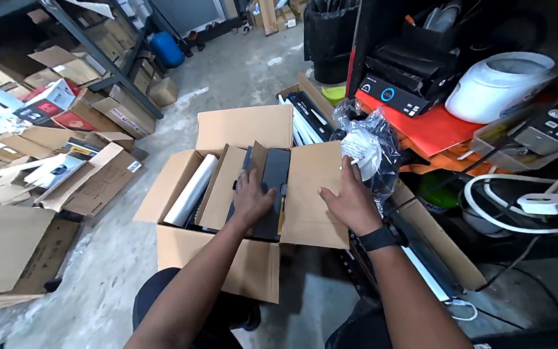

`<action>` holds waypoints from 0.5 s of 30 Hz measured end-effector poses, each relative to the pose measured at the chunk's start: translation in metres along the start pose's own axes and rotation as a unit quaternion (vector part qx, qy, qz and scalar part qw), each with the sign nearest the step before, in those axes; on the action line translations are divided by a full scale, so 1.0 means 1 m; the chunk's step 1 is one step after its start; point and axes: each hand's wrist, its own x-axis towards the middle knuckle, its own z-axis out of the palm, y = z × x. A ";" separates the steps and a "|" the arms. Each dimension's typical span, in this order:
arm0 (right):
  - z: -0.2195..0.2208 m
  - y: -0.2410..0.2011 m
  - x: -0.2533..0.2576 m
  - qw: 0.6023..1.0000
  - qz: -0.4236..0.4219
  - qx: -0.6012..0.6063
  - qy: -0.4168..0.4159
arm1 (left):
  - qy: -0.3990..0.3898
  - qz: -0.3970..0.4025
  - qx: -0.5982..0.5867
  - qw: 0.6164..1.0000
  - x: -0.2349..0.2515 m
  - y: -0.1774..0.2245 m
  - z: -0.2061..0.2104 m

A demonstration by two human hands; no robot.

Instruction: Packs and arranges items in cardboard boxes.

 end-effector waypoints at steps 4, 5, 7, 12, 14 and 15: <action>0.002 0.000 -0.003 1.000 -0.003 -0.014 -0.006 | 0.045 0.095 0.189 0.976 -0.021 -0.028 0.030; 0.002 0.000 -0.004 1.000 -0.003 -0.017 -0.007 | 0.059 0.106 0.212 0.970 -0.024 -0.032 0.036; 0.003 0.002 -0.005 1.000 -0.002 -0.025 -0.007 | 0.069 0.101 0.218 0.968 -0.027 -0.029 0.042; 0.006 0.005 -0.006 0.999 0.000 -0.041 -0.019 | 0.026 0.026 0.103 0.994 -0.038 -0.011 0.031; 0.009 0.004 -0.005 0.999 0.001 -0.042 -0.023 | 0.009 0.056 0.053 0.997 -0.057 -0.001 0.026; 0.012 0.003 -0.003 0.999 -0.001 -0.040 -0.027 | -0.010 0.091 0.024 0.996 -0.069 0.006 0.027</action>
